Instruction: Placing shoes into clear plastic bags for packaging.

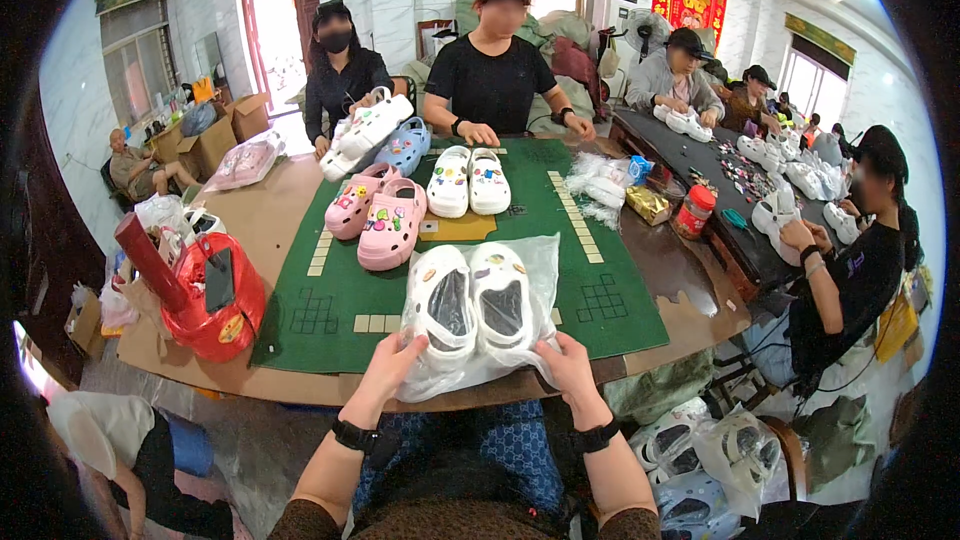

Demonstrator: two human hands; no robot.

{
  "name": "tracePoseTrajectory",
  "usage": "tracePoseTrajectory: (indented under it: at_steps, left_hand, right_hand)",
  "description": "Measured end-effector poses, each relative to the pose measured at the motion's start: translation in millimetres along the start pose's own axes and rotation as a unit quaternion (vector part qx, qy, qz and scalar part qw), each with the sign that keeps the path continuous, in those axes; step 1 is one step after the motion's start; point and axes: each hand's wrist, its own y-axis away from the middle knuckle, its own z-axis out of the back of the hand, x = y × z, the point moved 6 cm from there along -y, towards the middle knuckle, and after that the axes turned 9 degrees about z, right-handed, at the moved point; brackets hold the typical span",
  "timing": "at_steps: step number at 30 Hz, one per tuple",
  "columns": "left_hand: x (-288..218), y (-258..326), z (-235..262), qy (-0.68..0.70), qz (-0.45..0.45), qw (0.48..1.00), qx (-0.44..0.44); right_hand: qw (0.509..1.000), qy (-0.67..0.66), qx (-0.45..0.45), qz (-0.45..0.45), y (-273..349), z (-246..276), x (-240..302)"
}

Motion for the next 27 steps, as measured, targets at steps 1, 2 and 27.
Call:
tracePoseTrajectory:
  at_steps: [1,2,27]
  left_hand:
    - [-1,3,-2,-0.001,-0.001,1.000,0.000]
    - [-8,7,-1,-0.031,-0.063,0.997,-0.039]
    - [44,60,32,-0.223,-0.074,0.972,-0.009]
  right_hand:
    - [1.000,-0.001,0.000,0.001,-1,-2,-3]
    - [0.998,-0.037,-0.029,0.032,-2,-1,-2]
    - [0.991,0.117,0.062,0.003,53,66,40]
